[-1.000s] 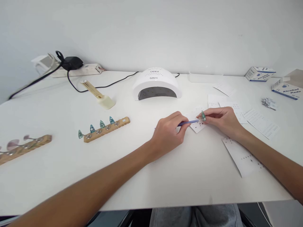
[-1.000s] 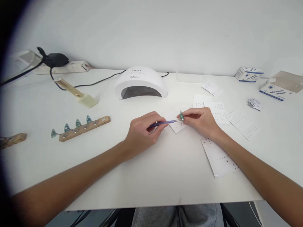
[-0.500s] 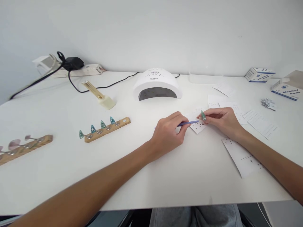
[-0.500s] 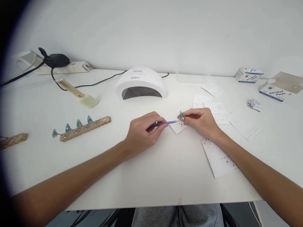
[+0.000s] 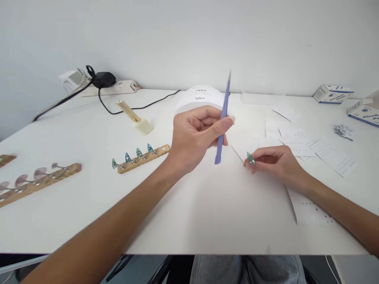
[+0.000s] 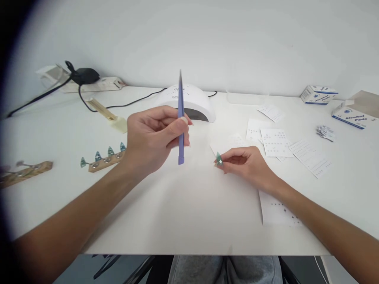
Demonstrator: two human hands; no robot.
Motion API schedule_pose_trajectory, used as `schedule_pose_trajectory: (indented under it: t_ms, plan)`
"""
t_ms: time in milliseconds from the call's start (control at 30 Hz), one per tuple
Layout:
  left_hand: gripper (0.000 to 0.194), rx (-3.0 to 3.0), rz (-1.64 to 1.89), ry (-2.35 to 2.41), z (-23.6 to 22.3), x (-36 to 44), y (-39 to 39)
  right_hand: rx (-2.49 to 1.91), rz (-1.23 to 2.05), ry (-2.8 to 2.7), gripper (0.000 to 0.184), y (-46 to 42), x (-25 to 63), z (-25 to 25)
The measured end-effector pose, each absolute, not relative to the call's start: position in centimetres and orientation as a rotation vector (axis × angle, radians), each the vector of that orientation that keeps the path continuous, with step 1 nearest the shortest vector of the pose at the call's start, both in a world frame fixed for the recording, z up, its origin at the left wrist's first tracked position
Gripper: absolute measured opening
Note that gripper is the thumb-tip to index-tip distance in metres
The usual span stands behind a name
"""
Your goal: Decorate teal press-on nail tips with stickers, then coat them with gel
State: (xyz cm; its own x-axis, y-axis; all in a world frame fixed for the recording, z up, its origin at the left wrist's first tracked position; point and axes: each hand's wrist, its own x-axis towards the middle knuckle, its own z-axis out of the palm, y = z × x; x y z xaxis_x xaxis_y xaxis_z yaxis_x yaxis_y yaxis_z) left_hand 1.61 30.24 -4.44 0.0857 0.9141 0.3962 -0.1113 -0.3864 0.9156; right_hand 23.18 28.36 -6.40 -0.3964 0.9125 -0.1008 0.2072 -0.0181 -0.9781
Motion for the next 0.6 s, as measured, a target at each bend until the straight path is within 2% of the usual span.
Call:
schedule_pose_trajectory:
  t_ms: [233, 600]
  plan:
    - [0.017, 1.332, 1.222, 0.681, -4.8, 2.6, 29.1, -1.175, 1.567, -1.636, 0.016, 28.1, 23.0, -6.4]
    - [0.026, 1.371, 1.370, 0.892, -5.2, 3.8, 27.9, -1.140, 1.537, -1.695, 0.016, 28.1, 22.9, -6.6]
